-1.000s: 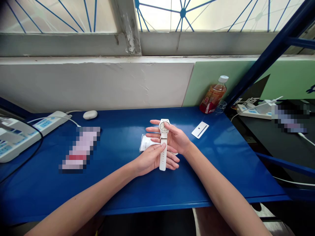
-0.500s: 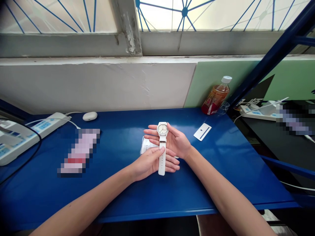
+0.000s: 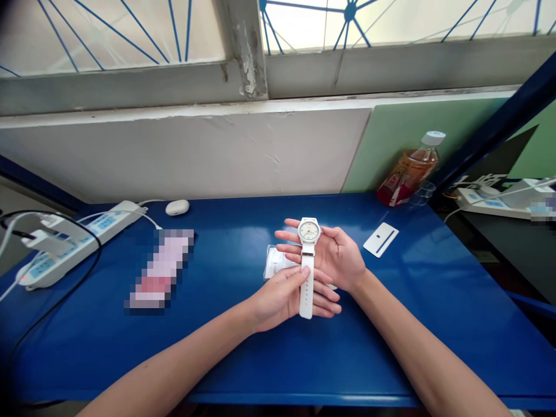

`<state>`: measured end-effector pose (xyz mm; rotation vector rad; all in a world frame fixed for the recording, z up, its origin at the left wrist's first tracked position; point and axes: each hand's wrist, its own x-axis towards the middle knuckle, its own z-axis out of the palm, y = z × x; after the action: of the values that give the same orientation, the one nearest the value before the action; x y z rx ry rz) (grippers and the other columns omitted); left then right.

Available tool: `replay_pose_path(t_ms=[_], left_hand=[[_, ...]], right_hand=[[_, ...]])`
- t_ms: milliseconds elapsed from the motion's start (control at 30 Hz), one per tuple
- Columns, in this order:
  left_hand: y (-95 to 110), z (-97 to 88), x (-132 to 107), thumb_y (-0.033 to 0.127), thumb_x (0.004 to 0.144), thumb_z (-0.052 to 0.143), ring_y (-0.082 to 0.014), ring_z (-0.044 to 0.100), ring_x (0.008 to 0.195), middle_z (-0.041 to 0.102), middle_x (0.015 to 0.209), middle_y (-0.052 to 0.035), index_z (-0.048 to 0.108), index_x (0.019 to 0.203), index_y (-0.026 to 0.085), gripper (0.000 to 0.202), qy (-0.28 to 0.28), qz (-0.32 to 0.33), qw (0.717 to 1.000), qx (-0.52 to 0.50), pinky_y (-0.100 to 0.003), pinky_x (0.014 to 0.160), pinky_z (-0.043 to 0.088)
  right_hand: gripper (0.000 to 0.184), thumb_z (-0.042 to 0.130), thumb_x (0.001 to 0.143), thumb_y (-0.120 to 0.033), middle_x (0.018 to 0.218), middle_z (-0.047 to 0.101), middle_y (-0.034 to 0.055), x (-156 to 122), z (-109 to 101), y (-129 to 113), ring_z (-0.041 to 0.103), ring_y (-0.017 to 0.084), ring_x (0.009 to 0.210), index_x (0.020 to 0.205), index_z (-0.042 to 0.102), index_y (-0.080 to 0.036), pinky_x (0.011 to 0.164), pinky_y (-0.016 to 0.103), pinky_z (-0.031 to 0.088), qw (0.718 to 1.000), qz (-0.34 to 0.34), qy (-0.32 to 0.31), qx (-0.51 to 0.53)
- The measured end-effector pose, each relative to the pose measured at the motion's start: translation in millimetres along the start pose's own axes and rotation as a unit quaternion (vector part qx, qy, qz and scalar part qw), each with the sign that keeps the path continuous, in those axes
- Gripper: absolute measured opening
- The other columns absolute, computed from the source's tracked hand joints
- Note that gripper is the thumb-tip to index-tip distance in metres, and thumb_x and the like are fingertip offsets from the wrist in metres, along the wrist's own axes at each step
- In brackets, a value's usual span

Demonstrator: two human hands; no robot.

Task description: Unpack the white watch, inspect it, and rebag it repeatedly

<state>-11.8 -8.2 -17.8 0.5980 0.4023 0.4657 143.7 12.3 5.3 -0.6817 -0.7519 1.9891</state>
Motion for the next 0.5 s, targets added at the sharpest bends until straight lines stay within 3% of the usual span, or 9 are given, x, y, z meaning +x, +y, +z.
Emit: replay_pose_path(t_ms=[267, 400, 500], left_hand=[[1.0, 0.0, -1.6, 0.041, 0.101, 0.052, -0.0253, 0.075, 0.088, 0.074, 0.096, -0.0182, 0.069, 0.100, 0.006, 0.038, -0.027, -0.007, 1.000, -0.006, -0.038, 0.083, 0.057], [3.1, -0.8, -1.5, 0.047, 0.094, 0.062, -0.0236, 0.075, 0.082, 0.074, 0.088, -0.0143, 0.067, 0.095, 0.008, 0.040, -0.022, 0.001, 1.000, -0.001, -0.036, 0.079, 0.057], [3.3, -0.6, -2.1, 0.047, 0.085, 0.074, -0.0211, 0.073, 0.075, 0.073, 0.083, -0.0109, 0.067, 0.094, 0.009, 0.040, 0.006, 0.011, 0.999, 0.042, -0.033, 0.073, 0.057]], right_hand=[[0.052, 0.029, 0.098, -0.042, 0.127, 0.070, 0.0078, -0.6, 0.7, 0.1, 0.067, 0.019, 0.114, 0.129, 0.062, -0.016, 0.105, 0.034, 0.046, 0.998, 0.002, -0.025, 0.050], [0.042, 0.052, 0.092, -0.043, 0.107, 0.074, 0.0051, -1.2, -1.6, 5.7, 0.069, 0.019, 0.108, 0.124, 0.064, -0.019, 0.096, 0.029, 0.052, 0.999, 0.006, -0.017, 0.033], [0.039, 0.067, 0.085, -0.043, 0.090, 0.073, 0.0015, -1.3, -4.3, 10.3, 0.071, 0.017, 0.098, 0.118, 0.066, -0.023, 0.078, 0.023, 0.057, 1.000, -0.022, -0.003, 0.017]])
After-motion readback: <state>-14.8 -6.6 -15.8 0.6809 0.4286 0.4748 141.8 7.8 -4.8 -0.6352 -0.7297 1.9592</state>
